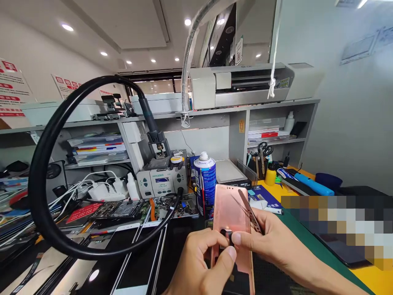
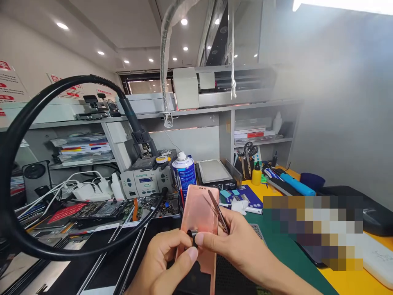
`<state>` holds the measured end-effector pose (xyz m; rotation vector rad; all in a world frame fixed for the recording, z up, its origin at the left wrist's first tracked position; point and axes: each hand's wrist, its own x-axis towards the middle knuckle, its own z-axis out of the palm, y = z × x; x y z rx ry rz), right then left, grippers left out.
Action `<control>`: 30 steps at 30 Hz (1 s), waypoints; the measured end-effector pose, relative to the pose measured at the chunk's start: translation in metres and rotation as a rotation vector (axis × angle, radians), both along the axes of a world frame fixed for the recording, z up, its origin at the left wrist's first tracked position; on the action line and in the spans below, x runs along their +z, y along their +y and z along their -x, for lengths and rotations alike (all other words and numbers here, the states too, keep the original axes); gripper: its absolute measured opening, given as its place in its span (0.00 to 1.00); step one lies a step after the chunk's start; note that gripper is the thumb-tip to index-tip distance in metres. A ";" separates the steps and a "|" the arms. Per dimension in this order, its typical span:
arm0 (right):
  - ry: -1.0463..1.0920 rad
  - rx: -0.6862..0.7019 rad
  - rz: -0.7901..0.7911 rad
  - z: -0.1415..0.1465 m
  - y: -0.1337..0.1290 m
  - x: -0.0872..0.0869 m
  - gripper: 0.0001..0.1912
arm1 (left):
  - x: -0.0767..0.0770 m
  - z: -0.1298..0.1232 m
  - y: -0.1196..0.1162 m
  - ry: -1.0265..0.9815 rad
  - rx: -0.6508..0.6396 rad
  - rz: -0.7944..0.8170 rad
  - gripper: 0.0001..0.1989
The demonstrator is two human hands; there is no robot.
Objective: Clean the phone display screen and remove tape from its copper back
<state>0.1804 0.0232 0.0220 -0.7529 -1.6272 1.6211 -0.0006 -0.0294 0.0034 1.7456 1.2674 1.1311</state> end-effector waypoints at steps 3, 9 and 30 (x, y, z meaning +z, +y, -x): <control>-0.024 0.001 -0.001 0.002 0.000 -0.001 0.15 | 0.003 0.002 -0.001 -0.051 -0.032 0.043 0.18; -0.006 0.112 0.049 0.003 0.000 0.000 0.11 | 0.012 0.003 -0.003 -0.223 -0.185 0.200 0.26; 0.236 -0.312 0.144 -0.029 0.018 0.019 0.24 | 0.013 0.006 -0.002 -0.214 -0.056 0.184 0.24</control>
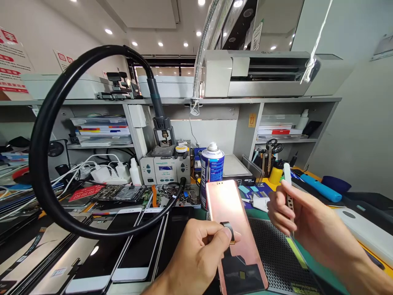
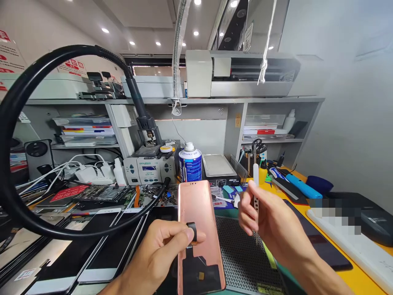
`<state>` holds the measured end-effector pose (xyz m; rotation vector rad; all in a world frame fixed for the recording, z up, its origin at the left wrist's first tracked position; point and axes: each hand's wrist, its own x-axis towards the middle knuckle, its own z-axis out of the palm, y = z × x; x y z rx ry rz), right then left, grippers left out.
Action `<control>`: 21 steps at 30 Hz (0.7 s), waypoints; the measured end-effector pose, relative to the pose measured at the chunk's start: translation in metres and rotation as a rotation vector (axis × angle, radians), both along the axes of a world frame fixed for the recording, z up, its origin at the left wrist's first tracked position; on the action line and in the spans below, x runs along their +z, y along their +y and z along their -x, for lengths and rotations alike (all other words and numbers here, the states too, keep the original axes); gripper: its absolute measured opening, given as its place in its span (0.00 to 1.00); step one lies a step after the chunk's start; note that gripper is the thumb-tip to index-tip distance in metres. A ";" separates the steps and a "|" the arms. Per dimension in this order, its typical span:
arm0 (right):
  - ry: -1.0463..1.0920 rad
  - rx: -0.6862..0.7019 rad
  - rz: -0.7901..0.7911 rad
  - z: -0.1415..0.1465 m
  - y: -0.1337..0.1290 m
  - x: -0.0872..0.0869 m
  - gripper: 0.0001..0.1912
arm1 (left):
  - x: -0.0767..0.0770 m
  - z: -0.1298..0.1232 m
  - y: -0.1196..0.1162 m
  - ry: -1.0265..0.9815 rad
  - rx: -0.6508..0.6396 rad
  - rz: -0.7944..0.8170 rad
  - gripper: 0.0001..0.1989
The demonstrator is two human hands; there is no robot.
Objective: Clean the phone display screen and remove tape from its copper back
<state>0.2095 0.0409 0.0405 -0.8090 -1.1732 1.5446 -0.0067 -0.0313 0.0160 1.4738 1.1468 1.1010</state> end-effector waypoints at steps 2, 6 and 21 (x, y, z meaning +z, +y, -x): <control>0.026 -0.047 -0.044 0.000 0.000 0.000 0.25 | -0.002 -0.001 0.000 0.008 0.005 -0.023 0.24; 0.068 -0.054 0.006 0.004 0.002 -0.007 0.25 | -0.008 -0.001 -0.002 0.030 -0.002 -0.063 0.24; -0.263 -0.129 -0.107 0.009 0.034 -0.016 0.25 | -0.043 -0.011 -0.009 0.107 -0.232 -0.179 0.15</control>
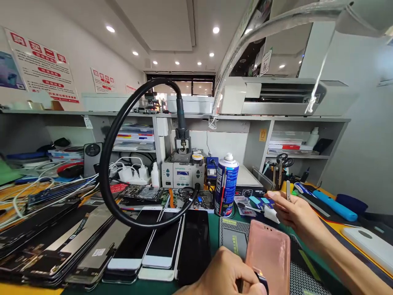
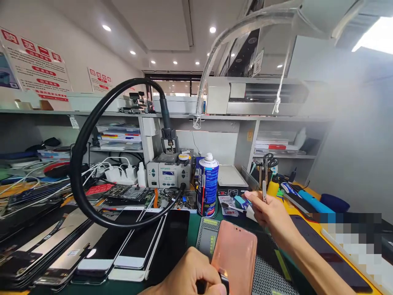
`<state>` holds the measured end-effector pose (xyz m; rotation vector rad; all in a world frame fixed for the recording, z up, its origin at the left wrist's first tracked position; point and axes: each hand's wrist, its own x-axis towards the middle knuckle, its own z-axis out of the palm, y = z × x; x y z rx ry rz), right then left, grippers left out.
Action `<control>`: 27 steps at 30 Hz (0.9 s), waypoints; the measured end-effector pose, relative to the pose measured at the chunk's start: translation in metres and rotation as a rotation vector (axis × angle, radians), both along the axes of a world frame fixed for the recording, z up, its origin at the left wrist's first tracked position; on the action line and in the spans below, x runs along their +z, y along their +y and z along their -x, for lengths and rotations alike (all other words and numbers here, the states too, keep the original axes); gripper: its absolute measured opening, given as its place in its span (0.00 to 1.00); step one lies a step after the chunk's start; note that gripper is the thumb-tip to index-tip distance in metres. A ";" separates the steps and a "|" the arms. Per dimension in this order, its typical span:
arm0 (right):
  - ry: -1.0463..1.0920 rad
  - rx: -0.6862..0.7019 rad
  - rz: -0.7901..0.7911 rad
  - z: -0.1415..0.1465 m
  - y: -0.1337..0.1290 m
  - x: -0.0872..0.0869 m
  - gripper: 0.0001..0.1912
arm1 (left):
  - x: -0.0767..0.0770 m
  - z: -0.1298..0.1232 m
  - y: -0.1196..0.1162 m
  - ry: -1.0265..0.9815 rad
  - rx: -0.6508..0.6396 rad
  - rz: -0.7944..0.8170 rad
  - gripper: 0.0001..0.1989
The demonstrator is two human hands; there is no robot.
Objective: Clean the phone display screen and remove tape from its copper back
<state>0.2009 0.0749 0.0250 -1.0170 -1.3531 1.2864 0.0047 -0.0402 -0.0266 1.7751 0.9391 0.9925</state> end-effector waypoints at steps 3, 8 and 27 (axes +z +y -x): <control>-0.063 0.011 -0.064 0.015 0.004 0.007 0.30 | -0.006 0.002 -0.004 0.028 0.009 0.000 0.13; -0.180 0.099 -0.192 0.053 0.007 0.030 0.38 | -0.006 0.004 -0.007 0.050 0.029 -0.007 0.12; -0.132 0.269 -0.396 0.085 0.044 0.010 0.13 | -0.005 0.005 -0.004 0.072 0.035 -0.048 0.15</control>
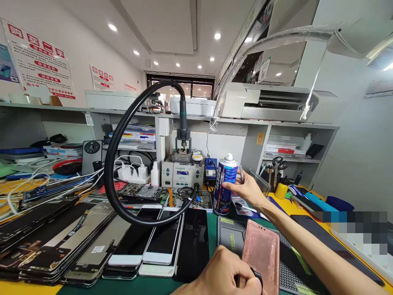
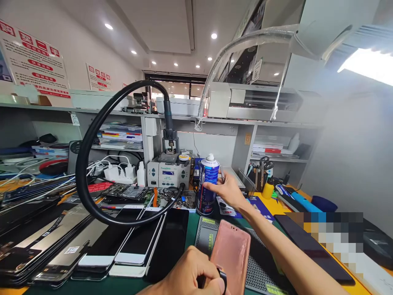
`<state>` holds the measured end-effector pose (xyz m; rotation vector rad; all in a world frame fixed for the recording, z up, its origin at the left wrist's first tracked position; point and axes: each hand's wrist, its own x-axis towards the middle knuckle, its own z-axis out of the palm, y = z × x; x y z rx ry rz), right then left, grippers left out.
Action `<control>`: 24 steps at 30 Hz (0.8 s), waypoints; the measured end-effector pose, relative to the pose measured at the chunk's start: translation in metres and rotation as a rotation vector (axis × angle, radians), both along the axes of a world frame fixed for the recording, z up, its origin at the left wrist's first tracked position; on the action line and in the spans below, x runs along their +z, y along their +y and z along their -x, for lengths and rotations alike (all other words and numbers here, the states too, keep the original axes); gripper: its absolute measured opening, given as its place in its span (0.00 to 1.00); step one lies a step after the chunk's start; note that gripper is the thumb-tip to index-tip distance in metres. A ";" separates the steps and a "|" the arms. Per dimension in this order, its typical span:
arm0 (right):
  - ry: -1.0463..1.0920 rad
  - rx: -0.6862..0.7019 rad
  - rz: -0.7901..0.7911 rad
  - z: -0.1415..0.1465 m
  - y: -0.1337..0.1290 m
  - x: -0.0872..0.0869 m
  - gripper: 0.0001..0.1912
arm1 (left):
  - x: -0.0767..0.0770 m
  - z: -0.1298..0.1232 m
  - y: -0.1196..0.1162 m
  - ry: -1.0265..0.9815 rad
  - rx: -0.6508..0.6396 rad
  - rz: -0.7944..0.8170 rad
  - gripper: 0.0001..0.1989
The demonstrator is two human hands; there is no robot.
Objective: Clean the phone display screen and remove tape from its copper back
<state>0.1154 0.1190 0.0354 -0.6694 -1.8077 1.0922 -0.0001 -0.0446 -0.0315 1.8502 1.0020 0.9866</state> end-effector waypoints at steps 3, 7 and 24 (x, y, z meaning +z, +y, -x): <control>0.031 -0.002 -0.011 0.004 0.004 -0.006 0.15 | -0.002 -0.001 0.000 0.030 0.017 0.020 0.13; 0.027 -0.071 -0.023 0.005 0.007 -0.013 0.14 | -0.004 -0.003 0.001 0.059 0.031 0.044 0.15; 0.001 -0.349 -0.030 0.009 -0.003 -0.020 0.14 | 0.005 -0.013 -0.013 0.002 0.122 0.057 0.20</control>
